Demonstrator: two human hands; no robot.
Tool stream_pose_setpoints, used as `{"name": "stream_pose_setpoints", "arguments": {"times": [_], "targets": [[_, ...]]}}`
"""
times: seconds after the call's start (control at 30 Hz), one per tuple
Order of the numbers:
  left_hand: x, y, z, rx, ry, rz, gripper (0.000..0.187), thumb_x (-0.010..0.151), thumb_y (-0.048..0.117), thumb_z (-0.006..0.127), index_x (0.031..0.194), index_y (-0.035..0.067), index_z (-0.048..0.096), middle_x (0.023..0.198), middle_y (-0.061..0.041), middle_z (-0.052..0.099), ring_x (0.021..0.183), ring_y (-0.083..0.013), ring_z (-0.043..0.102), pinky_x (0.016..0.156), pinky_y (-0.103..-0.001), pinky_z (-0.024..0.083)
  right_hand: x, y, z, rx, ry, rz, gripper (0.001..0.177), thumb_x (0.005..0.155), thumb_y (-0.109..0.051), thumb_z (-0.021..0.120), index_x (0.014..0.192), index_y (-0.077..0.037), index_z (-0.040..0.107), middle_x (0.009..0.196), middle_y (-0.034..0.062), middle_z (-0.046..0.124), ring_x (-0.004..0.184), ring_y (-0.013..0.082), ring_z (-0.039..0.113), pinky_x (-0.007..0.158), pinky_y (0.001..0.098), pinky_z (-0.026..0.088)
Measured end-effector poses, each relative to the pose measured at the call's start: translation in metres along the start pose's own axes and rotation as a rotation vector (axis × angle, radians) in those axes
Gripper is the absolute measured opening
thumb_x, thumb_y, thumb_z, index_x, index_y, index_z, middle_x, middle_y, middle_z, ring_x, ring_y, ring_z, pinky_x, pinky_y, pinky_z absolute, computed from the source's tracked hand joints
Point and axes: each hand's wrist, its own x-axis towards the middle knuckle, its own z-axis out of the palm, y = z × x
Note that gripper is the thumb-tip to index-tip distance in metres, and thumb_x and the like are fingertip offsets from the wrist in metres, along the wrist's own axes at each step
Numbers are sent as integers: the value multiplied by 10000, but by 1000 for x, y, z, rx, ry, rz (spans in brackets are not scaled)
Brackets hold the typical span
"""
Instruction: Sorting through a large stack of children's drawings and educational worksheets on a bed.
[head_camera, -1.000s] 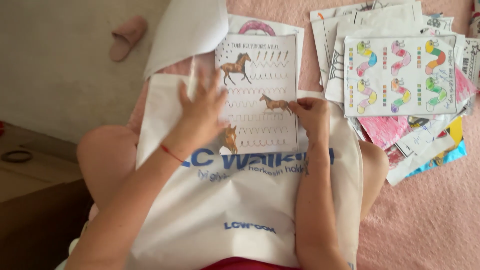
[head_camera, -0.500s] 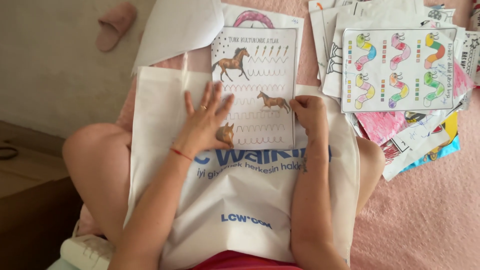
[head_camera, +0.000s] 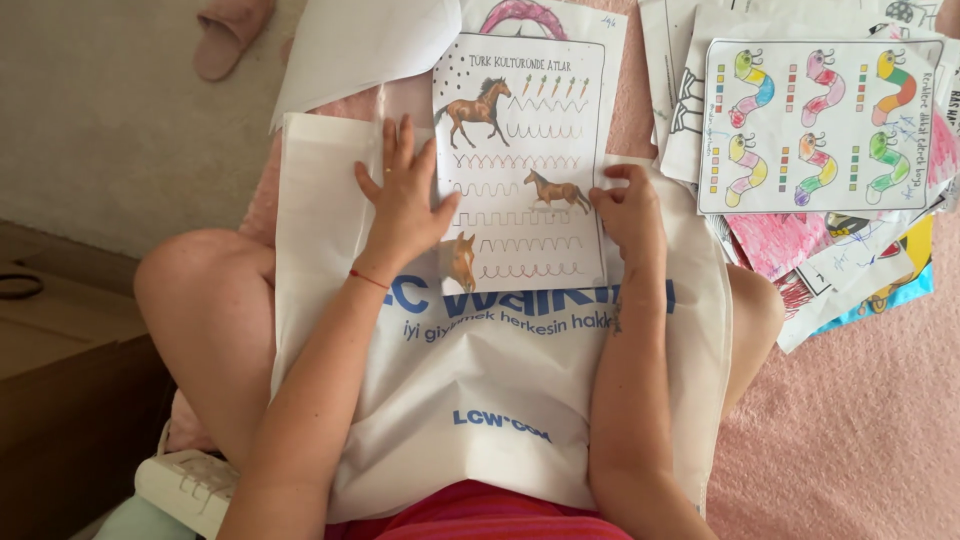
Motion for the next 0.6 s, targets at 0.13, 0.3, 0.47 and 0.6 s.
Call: {"name": "stream_pose_setpoints", "arguments": {"times": [0.13, 0.3, 0.47, 0.6], "targets": [[2, -21, 12, -191, 92, -26, 399, 920, 275, 775, 1269, 131, 645, 1673, -166, 301, 1585, -340, 170, 1115, -758, 135, -4, -18, -4, 13, -42, 151, 332, 898, -150, 699, 1213, -53, 654, 898, 9, 741, 596, 92, 562, 444, 300, 392], [3, -8, -2, -332, 153, -43, 170, 917, 246, 752, 1056, 152, 722, 1444, -113, 579, 1522, -348, 349, 1087, -719, 161, 17, 23, 6, 178, -132, 77, 274, 941, -146, 724, 1164, 12, 699, 862, 21, 726, 651, 65, 583, 549, 238, 466], [8, 7, -20, -382, 61, -83, 209, 884, 275, 733, 1037, 132, 728, 1195, -73, 721, 1296, -294, 562, 1069, -737, 102, 0, -11, 3, 42, -120, 79, 257, 928, -173, 700, 1137, -28, 670, 854, 15, 729, 583, 79, 528, 450, 288, 375], [7, 10, -22, -383, 68, -41, 176, 944, 273, 713, 932, 108, 772, 1005, -85, 730, 961, -274, 615, 1023, -701, 134, -5, -14, 2, -25, -59, 20, 246, 911, -172, 710, 1110, -31, 672, 856, 34, 744, 578, 78, 561, 429, 291, 400]]}}
